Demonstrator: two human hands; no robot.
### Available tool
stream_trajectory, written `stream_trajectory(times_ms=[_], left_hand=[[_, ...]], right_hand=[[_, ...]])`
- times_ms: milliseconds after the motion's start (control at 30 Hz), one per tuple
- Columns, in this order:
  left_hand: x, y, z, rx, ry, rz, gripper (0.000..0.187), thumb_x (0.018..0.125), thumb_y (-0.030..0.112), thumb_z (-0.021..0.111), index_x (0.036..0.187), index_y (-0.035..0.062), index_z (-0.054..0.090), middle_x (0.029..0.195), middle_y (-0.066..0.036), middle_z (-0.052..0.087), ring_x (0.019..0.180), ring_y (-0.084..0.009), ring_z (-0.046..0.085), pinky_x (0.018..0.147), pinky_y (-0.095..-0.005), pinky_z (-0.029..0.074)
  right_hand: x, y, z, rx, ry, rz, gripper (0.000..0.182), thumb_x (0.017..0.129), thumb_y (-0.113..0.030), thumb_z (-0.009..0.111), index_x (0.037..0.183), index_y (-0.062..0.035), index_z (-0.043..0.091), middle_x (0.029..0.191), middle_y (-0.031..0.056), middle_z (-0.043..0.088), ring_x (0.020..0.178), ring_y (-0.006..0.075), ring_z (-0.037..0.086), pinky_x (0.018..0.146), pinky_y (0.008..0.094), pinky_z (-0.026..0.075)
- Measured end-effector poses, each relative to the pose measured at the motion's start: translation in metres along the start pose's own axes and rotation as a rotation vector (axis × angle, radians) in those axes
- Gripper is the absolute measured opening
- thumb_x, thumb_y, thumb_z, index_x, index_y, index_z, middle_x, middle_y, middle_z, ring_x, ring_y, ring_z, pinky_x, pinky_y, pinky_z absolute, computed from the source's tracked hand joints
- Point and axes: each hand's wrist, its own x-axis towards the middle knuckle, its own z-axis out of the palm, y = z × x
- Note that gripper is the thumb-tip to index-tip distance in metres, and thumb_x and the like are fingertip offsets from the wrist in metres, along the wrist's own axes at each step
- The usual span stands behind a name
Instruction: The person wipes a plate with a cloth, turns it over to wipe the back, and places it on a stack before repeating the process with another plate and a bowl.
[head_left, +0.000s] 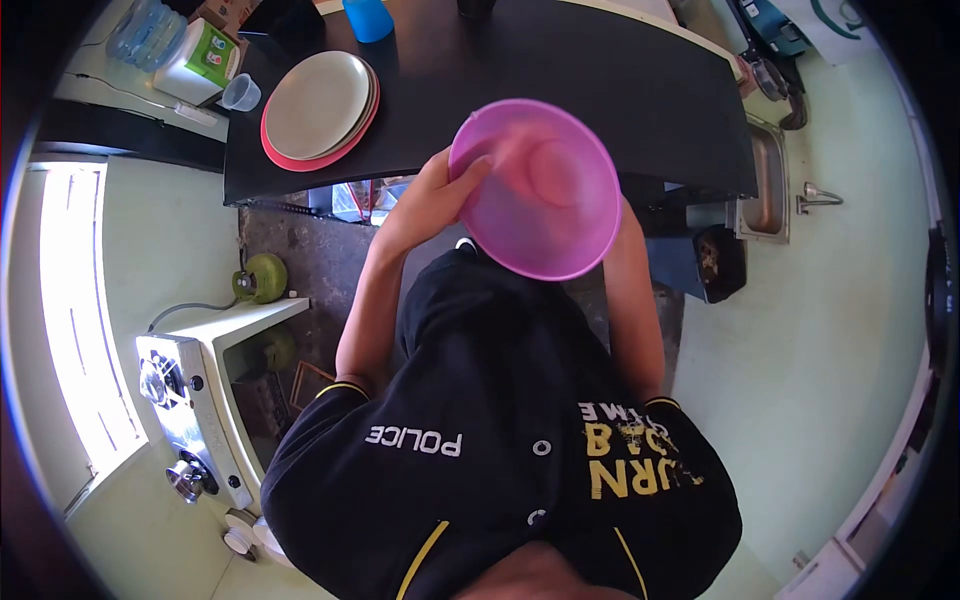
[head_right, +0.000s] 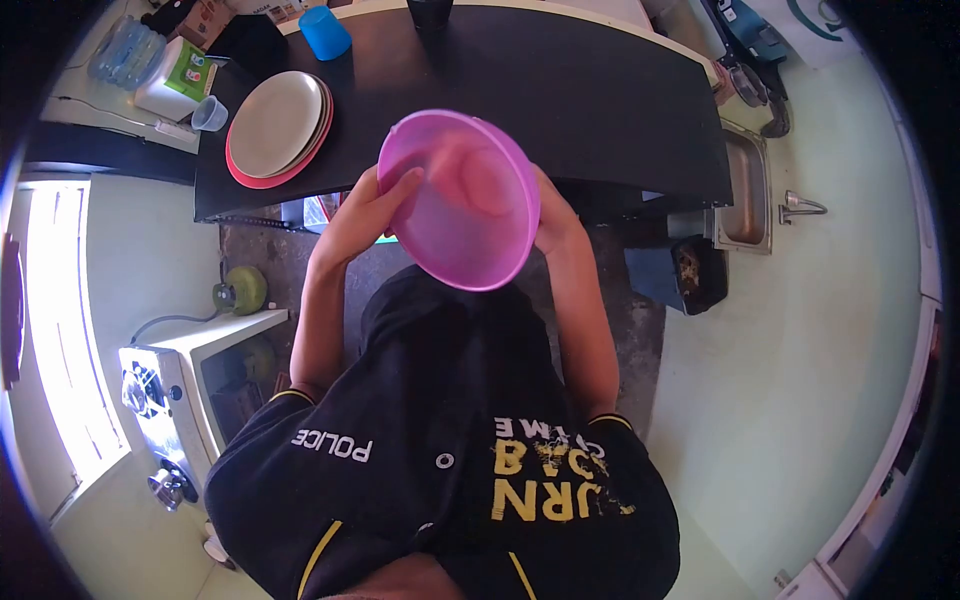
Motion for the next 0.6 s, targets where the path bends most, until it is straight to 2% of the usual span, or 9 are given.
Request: stream_trajectory(times_ms=[67, 200, 267, 367, 467, 567, 600], left_hand=[[-0.002, -0.002, 0.008, 0.081, 0.084, 0.198, 0.034, 0.113, 0.028, 0.055, 0.123, -0.0023, 0.065, 0.080, 0.001, 0.064, 0.070, -0.0088, 0.057, 0.061, -0.0295, 0.046], [-0.006, 0.002, 0.004, 0.207, 0.095, 0.201, 0.033, 0.111, 0.027, 0.057, 0.124, -0.0022, 0.066, 0.079, -0.002, 0.064, 0.069, -0.0094, 0.056, 0.063, -0.0301, 0.046], [-0.007, 0.000, 0.003, 0.226, 0.072, 0.217, 0.032, 0.111, 0.025, 0.058, 0.125, -0.0023, 0.066, 0.079, -0.004, 0.065, 0.070, -0.0098, 0.058, 0.064, -0.0307, 0.047], [-0.011, 0.018, 0.000, 0.313, 0.025, 0.172, 0.036, 0.109, 0.020, 0.055, 0.136, -0.0024, 0.063, 0.092, -0.023, 0.076, 0.082, -0.0297, 0.076, 0.081, -0.0407, 0.056], [-0.013, 0.023, -0.003, 0.242, 0.008, 0.175, 0.033, 0.110, 0.023, 0.058, 0.128, -0.0029, 0.066, 0.081, -0.008, 0.069, 0.072, -0.0120, 0.061, 0.068, -0.0323, 0.051], [-0.015, 0.025, -0.003, 0.287, 0.055, 0.264, 0.033, 0.110, 0.024, 0.059, 0.127, -0.0032, 0.066, 0.082, -0.009, 0.070, 0.072, -0.0125, 0.062, 0.069, -0.0327, 0.052], [-0.015, 0.026, -0.004, 0.296, 0.061, 0.266, 0.032, 0.110, 0.022, 0.058, 0.128, -0.0029, 0.066, 0.084, -0.012, 0.072, 0.074, -0.0173, 0.066, 0.071, -0.0344, 0.053]], right_hand=[[-0.020, -0.043, 0.055, -0.114, 0.065, -0.005, 0.047, 0.106, -0.027, 0.068, 0.142, 0.0018, 0.063, 0.132, 0.0072, 0.069, 0.111, 0.0106, 0.069, 0.095, 0.0282, 0.058], [-0.007, -0.049, 0.051, -0.280, 0.144, 0.079, 0.045, 0.105, -0.024, 0.069, 0.142, 0.0003, 0.064, 0.130, 0.0072, 0.071, 0.109, 0.0099, 0.070, 0.091, 0.0261, 0.058], [-0.009, -0.054, 0.061, -0.239, 0.125, 0.067, 0.046, 0.105, -0.023, 0.069, 0.144, 0.0000, 0.063, 0.129, 0.0075, 0.071, 0.107, 0.0096, 0.070, 0.089, 0.0263, 0.059], [-0.007, -0.055, 0.057, -0.233, 0.134, 0.110, 0.045, 0.105, -0.022, 0.068, 0.143, 0.0008, 0.063, 0.128, 0.0082, 0.071, 0.105, 0.0100, 0.071, 0.087, 0.0267, 0.059], [0.002, -0.060, 0.049, -0.214, 0.121, 0.137, 0.044, 0.104, -0.023, 0.068, 0.141, 0.0023, 0.062, 0.125, 0.0090, 0.072, 0.104, 0.0116, 0.071, 0.087, 0.0272, 0.060], [0.008, -0.069, 0.046, -0.155, 0.108, 0.133, 0.048, 0.103, -0.024, 0.069, 0.142, 0.0033, 0.059, 0.122, 0.0106, 0.072, 0.105, 0.0138, 0.072, 0.089, 0.0281, 0.060], [0.010, -0.073, 0.047, -0.133, 0.106, 0.131, 0.050, 0.103, -0.025, 0.069, 0.143, 0.0035, 0.057, 0.122, 0.0113, 0.071, 0.106, 0.0146, 0.072, 0.089, 0.0284, 0.060]])
